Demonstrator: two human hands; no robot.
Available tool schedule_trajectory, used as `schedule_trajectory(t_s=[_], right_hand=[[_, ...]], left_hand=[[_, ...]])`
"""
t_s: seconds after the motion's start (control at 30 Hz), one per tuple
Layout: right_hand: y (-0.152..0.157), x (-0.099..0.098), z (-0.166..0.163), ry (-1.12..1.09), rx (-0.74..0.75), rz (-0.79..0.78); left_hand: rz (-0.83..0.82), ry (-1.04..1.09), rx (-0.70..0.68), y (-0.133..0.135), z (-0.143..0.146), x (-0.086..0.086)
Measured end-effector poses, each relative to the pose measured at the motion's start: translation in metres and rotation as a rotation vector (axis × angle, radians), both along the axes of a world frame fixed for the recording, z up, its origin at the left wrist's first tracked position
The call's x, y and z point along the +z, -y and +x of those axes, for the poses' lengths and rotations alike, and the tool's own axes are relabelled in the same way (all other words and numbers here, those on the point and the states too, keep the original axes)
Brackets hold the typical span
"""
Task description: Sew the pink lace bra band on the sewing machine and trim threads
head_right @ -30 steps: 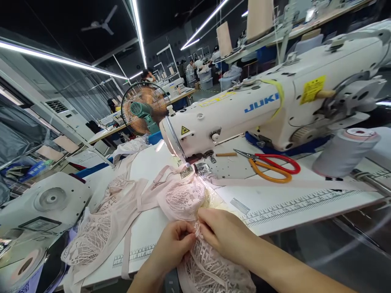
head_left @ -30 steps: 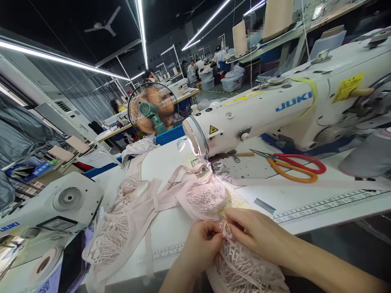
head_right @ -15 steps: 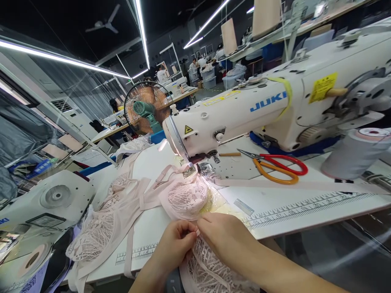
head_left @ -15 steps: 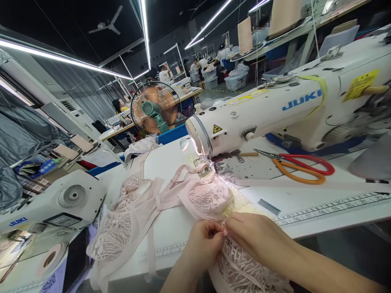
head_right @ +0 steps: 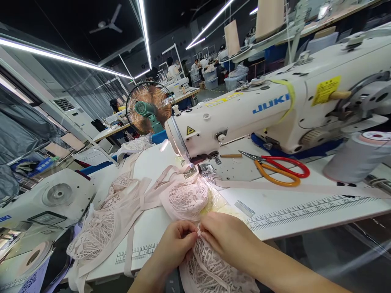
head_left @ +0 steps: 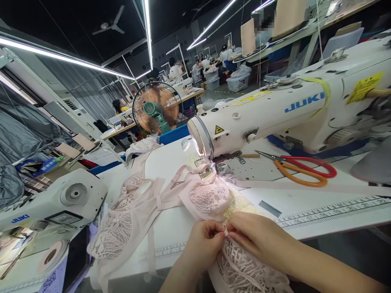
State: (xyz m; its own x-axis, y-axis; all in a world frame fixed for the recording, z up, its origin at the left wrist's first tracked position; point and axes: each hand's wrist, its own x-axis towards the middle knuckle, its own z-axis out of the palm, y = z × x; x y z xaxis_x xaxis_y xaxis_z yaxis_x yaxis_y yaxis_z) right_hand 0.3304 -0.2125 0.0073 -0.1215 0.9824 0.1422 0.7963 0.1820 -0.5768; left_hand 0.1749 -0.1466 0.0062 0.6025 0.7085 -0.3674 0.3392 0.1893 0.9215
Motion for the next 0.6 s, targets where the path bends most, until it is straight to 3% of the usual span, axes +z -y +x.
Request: schedule_trajectory(t_s=[0.2,0.47,0.6], right_hand=[[-0.002,0.0003,-0.0054,0.078,-0.046,0.025],[-0.0031,-0.0061,-0.0053,-0.028,-0.082,0.054],[-0.0068,-0.0056,-0.009,-0.192,-0.007,0.15]], left_hand=[[-0.011,0.012,0.006,0.0002,0.0009,0.0],[0.081,-0.032,0.024,0.0033,-0.0004,0.0002],[0.04,-0.03,0.04,0.0025,-0.0006,0.0017]])
